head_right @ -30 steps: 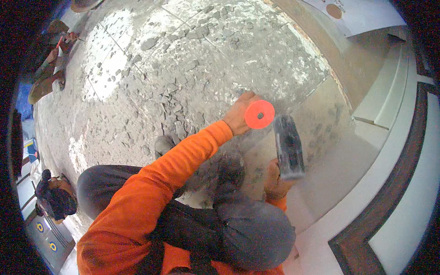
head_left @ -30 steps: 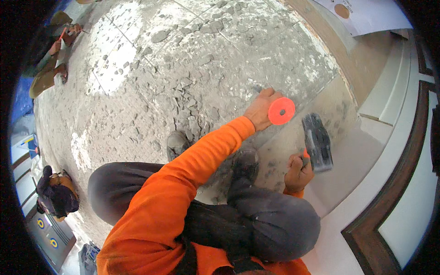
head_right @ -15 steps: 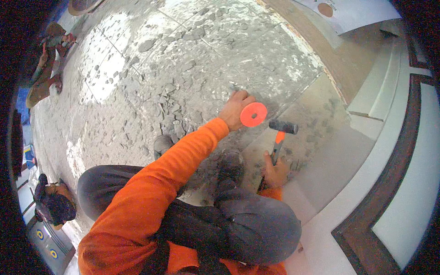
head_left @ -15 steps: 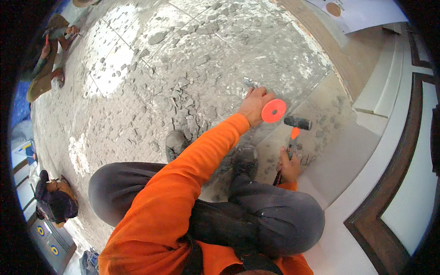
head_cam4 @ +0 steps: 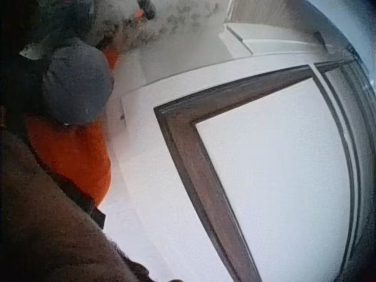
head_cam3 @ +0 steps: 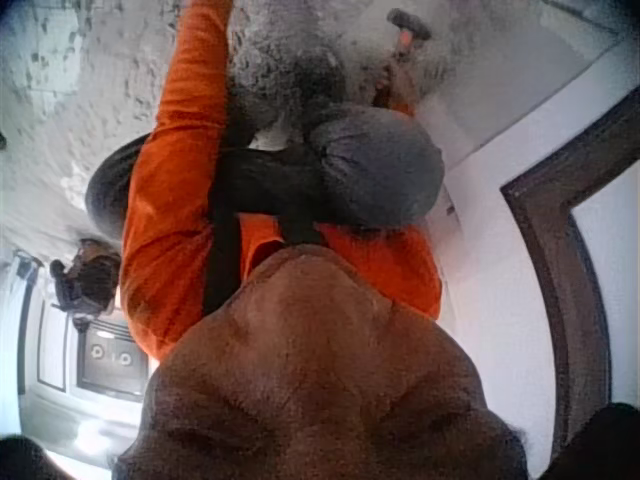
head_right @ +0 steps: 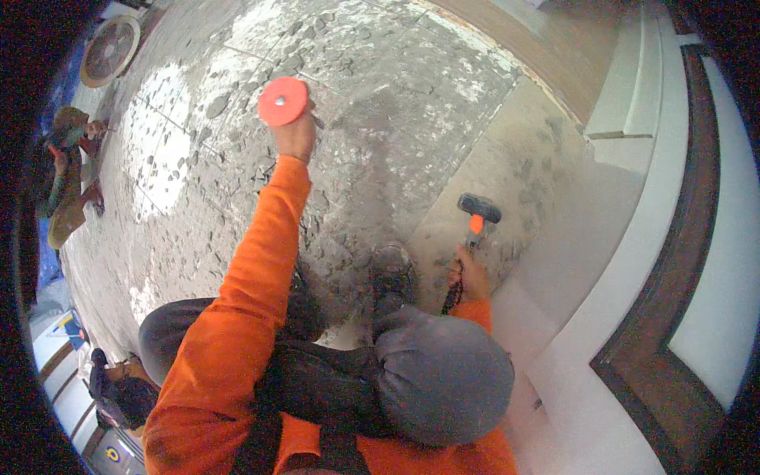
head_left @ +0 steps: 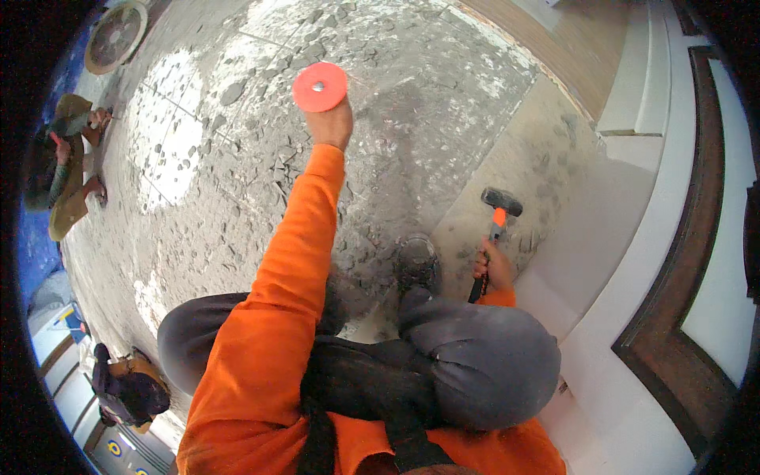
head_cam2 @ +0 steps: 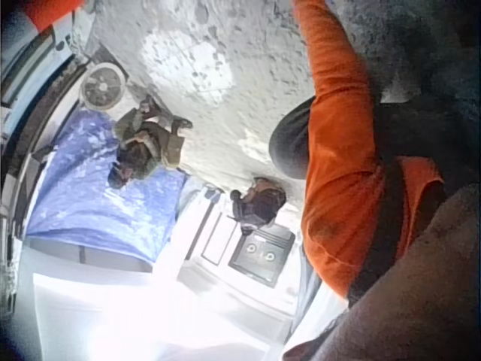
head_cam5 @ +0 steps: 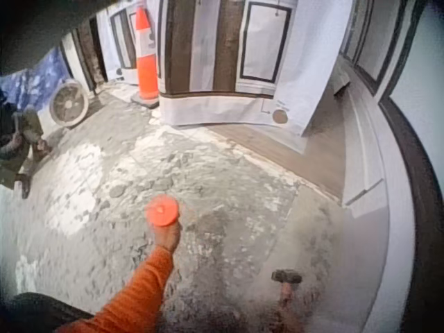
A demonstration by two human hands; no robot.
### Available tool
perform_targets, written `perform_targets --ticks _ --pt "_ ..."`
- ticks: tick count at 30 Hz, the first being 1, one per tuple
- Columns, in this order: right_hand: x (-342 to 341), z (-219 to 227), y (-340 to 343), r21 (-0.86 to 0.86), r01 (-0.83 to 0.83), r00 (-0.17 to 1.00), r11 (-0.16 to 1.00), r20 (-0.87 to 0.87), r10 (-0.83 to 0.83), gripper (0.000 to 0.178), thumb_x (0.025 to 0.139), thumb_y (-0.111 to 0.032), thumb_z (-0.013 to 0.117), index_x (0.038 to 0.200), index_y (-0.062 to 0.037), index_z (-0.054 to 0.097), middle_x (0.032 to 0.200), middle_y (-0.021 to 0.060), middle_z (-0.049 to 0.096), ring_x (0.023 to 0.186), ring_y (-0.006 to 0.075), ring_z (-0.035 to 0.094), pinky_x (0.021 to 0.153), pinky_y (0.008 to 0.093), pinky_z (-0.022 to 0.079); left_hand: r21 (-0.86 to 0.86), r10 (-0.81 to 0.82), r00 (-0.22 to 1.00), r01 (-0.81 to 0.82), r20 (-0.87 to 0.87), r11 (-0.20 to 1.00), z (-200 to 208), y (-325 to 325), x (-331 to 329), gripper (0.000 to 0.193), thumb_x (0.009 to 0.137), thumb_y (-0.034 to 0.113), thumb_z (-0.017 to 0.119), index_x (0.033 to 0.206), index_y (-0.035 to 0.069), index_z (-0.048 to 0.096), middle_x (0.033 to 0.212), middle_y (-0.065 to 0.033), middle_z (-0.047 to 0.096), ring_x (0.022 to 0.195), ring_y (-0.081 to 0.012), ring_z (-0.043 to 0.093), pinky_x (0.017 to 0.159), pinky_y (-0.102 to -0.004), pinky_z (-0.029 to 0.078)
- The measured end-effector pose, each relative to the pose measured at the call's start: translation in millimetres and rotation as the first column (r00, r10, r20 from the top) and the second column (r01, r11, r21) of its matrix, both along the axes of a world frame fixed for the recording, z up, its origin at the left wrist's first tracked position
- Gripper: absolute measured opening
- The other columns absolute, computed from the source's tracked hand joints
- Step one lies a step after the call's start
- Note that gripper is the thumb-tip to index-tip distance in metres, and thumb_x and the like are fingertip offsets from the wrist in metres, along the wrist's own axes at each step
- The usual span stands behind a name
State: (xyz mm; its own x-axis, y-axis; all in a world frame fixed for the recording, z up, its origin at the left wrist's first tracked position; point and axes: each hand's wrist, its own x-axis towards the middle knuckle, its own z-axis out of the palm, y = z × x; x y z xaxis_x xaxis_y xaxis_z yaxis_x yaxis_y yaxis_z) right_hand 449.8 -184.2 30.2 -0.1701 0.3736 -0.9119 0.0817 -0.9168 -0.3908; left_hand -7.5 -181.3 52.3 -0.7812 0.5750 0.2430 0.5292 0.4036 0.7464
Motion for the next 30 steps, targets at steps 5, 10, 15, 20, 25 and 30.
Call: perform_targets --ticks 5,10,15,20,25,30 --pt "0 -23 -7 0.002 -0.089 0.993 0.996 0.078 0.088 0.035 0.092 -0.041 0.073 0.082 -0.0156 0.051 0.058 -0.0027 0.043 0.045 0.0121 0.041 0.043 0.0310 0.035 0.126 -0.150 0.989 0.147 0.015 0.981 -12 15 22 0.023 0.092 0.014 0.058 0.111 0.006 0.067 0.117 -0.0156 0.068 0.111 -0.0347 0.062 0.097 -0.0448 0.047" --pt "0 -30 -13 0.023 -0.041 0.995 0.999 0.092 0.039 0.034 0.089 -0.040 0.076 0.083 -0.0140 0.055 0.057 -0.0010 0.047 0.043 0.0138 0.045 0.041 0.0315 0.036 0.076 -0.500 0.827 0.533 -0.257 0.843 -34 27 96 0.025 0.091 0.013 0.061 0.115 0.009 0.068 0.117 -0.0128 0.068 0.116 -0.0345 0.060 0.104 -0.0461 0.043" --pt "0 -22 -8 0.028 -0.131 0.985 0.991 0.119 0.127 0.038 0.091 -0.041 0.073 0.079 -0.0141 0.049 0.057 -0.0015 0.041 0.044 0.0134 0.042 0.044 0.0335 0.039 0.001 -0.419 0.901 0.421 -0.109 0.907 -60 27 69 0.034 0.086 0.012 0.070 0.119 0.009 0.067 0.116 -0.0080 0.069 0.112 -0.0308 0.062 0.101 -0.0439 0.044" --pt "13 -36 -12 0.057 -0.084 0.995 0.995 0.063 0.080 0.030 0.091 -0.036 0.074 0.090 -0.0137 0.054 0.060 -0.0010 0.049 0.045 0.0126 0.046 0.041 0.0304 0.038 0.260 -0.101 0.721 -0.113 0.686 0.959 -20 7 0 0.029 0.096 0.021 0.066 0.121 0.007 0.064 0.104 -0.0080 0.071 0.103 -0.0312 0.065 0.093 -0.0428 0.050" --pt "1 -17 -7 0.061 -0.090 0.996 0.994 -0.017 0.092 0.029 0.094 -0.037 0.071 0.093 -0.0142 0.053 0.062 -0.0004 0.051 0.046 0.0125 0.047 0.043 0.0312 0.040 -0.080 -0.295 0.902 0.285 -0.315 0.955 -18 -4 -5 0.027 0.098 0.020 0.061 0.123 0.010 0.066 0.106 -0.0080 0.072 0.105 -0.0295 0.066 0.096 -0.0443 0.049" --pt "-12 -14 -10 0.062 -0.070 0.993 0.996 -0.092 0.076 0.028 0.096 -0.037 0.070 0.095 -0.0150 0.052 0.059 -0.0022 0.045 0.043 0.0131 0.043 0.041 0.0328 0.038 0.058 -0.675 0.731 0.673 0.101 0.737 -20 9 103 0.037 0.086 0.020 0.068 0.122 0.010 0.064 0.129 -0.0125 0.061 0.122 -0.0351 0.055 0.106 -0.0421 0.044"
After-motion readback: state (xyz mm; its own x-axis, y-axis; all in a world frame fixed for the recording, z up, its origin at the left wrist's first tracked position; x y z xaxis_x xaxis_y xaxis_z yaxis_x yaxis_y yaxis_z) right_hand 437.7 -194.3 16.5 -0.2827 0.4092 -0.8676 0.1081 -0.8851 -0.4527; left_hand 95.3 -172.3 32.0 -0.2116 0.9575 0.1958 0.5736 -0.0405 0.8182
